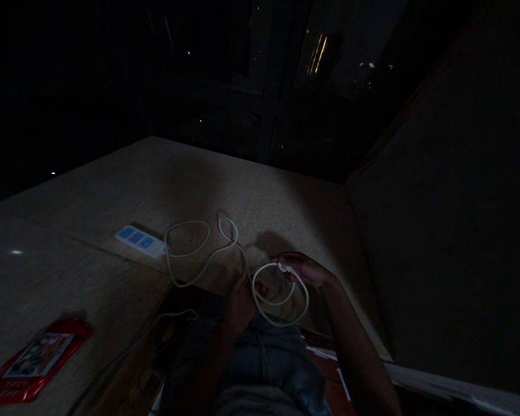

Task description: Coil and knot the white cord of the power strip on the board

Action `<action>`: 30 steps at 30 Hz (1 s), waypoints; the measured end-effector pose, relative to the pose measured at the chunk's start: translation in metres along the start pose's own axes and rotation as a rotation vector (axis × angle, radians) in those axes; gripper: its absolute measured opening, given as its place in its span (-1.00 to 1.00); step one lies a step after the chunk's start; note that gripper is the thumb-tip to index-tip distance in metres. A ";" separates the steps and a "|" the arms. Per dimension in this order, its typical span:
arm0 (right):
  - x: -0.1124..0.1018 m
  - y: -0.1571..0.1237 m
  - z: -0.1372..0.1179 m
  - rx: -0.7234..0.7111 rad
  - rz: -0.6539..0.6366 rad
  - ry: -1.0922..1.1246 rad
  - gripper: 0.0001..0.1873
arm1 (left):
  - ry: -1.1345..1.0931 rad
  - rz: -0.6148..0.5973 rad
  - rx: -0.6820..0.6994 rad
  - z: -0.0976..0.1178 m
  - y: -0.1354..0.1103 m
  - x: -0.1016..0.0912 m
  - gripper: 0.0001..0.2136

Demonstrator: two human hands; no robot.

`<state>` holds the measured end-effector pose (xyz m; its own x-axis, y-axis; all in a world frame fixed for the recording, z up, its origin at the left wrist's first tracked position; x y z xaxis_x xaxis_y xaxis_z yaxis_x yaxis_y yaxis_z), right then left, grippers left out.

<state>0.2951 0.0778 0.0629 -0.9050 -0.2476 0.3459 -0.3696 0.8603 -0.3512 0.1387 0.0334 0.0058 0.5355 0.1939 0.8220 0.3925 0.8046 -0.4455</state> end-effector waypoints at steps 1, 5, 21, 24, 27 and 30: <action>-0.001 0.002 -0.002 0.008 -0.014 -0.015 -0.77 | -0.044 -0.004 -0.012 0.001 0.000 -0.001 -0.77; 0.000 0.005 -0.005 0.042 -0.108 -0.011 -0.75 | -0.108 0.001 -0.033 0.007 0.002 -0.005 -0.80; -0.003 -0.006 -0.016 0.158 -0.165 -0.206 -0.62 | 0.264 0.039 0.100 0.023 0.035 0.009 -0.56; 0.001 -0.001 -0.021 0.151 -0.185 -0.291 -0.61 | 0.378 -0.021 0.028 0.007 0.029 0.011 -0.51; 0.010 0.007 -0.027 0.087 -0.202 -0.421 -0.59 | 0.385 -0.055 -0.016 -0.008 0.027 0.013 -0.61; 0.018 0.019 -0.024 0.057 -0.222 -0.578 -0.53 | 0.356 -0.050 -0.088 -0.023 0.030 0.013 -0.62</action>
<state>0.2770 0.1003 0.0833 -0.7672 -0.6327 -0.1051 -0.5582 0.7394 -0.3764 0.1746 0.0468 -0.0044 0.7349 -0.0646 0.6751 0.4791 0.7540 -0.4494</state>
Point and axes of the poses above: each hand's wrist, its own y-axis towards the middle knuckle, its own x-axis out of the palm, z = x × y, the point moved 7 cm from there along y, towards the middle knuckle, and after that the axes turned 2 degrees about -z, right-handed, at the moved point
